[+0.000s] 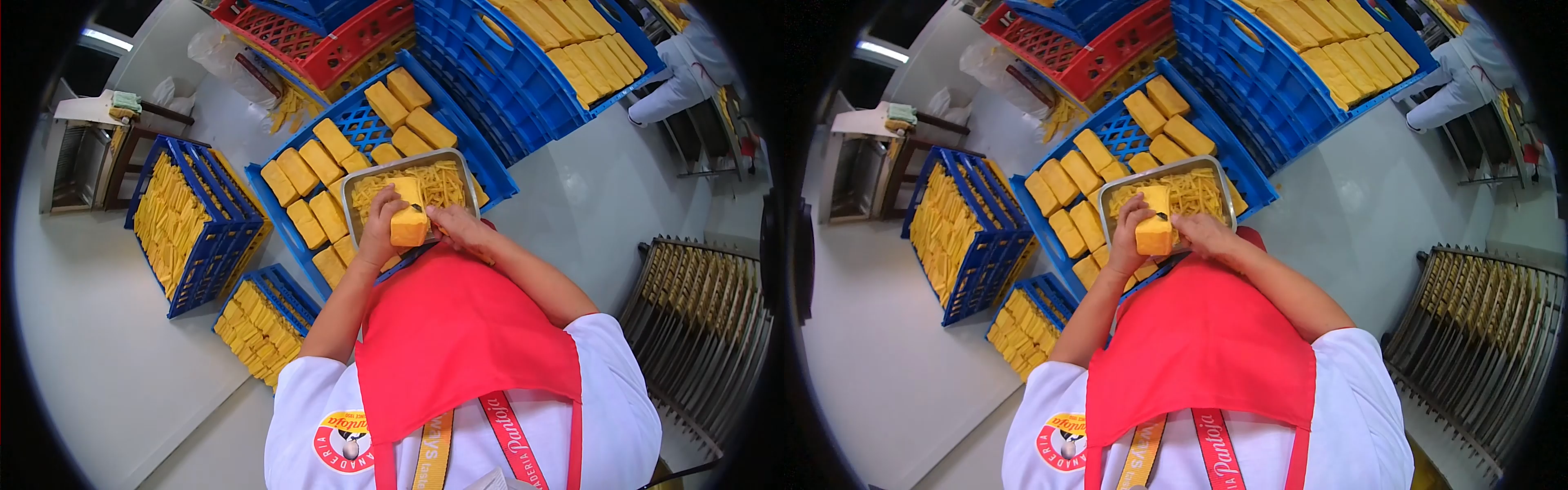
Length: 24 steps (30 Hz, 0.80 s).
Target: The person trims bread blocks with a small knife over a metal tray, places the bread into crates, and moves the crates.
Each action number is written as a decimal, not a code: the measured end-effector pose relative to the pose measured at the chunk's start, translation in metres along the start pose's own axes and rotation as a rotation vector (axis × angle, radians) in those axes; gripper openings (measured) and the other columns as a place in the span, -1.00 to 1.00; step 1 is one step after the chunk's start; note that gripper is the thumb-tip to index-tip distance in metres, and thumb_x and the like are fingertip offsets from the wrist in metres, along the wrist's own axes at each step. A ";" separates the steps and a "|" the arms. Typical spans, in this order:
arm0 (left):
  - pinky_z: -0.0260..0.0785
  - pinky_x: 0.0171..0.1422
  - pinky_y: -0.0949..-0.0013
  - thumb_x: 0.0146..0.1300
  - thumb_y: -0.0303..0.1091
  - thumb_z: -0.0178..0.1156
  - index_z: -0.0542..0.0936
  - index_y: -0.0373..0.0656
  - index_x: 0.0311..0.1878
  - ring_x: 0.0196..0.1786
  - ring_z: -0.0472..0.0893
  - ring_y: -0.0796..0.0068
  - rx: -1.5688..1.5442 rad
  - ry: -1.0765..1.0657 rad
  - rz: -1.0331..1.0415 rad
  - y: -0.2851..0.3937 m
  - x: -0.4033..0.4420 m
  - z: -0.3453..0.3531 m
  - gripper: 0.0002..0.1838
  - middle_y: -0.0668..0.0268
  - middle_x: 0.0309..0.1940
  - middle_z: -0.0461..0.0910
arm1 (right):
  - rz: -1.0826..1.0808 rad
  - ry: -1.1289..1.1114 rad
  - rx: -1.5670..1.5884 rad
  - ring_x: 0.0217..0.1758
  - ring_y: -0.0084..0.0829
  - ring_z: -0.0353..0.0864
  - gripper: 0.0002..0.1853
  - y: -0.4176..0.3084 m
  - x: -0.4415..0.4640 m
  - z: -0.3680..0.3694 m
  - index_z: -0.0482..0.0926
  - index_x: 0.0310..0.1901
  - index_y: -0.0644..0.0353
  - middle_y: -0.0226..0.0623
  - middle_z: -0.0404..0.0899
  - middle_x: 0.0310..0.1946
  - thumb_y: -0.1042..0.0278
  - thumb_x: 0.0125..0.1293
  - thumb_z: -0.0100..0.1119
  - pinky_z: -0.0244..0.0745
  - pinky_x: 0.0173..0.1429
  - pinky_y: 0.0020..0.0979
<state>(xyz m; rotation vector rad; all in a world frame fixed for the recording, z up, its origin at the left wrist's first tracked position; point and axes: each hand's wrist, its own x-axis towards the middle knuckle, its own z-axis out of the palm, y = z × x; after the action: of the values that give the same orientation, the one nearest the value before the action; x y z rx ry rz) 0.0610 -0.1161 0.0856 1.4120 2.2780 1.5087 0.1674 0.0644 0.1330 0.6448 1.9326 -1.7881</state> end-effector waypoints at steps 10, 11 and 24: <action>0.45 0.11 0.18 -0.08 -0.45 0.50 0.29 -0.28 0.23 -0.02 0.61 0.06 -0.298 0.155 -0.630 -0.024 0.028 -0.011 -0.21 0.04 -0.10 0.54 | 0.170 -0.002 0.208 -0.68 -0.57 0.25 -0.34 -0.011 0.003 -0.012 0.47 -0.43 0.19 -0.45 0.29 -0.71 -0.40 0.36 -0.07 0.13 -0.59 -0.48; 0.46 0.09 0.18 -0.04 -0.42 0.50 0.23 -0.31 0.27 -0.09 0.64 0.07 -0.422 0.234 -0.844 -0.022 0.042 -0.018 -0.16 0.02 -0.12 0.56 | 0.166 0.000 0.207 -0.68 -0.57 0.25 -0.34 -0.009 0.004 -0.013 0.47 -0.43 0.19 -0.45 0.29 -0.71 -0.40 0.36 -0.07 0.13 -0.59 -0.48; 0.38 0.22 0.00 0.08 0.09 0.41 0.20 -0.28 0.32 0.11 0.50 -0.25 0.480 0.054 -0.870 -0.175 0.160 -0.013 -0.08 -0.20 0.22 0.24 | 0.235 0.171 0.176 -0.58 -0.56 0.35 -0.38 0.018 -0.022 -0.021 0.50 -0.39 0.21 -0.45 0.35 -0.64 -0.31 0.40 -0.07 0.32 -0.49 -0.47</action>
<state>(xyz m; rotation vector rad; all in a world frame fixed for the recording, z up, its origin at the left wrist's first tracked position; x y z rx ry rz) -0.1512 -0.0284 0.0248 0.2624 2.8106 0.7601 0.1958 0.0855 0.1336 1.0697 1.7307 -1.8145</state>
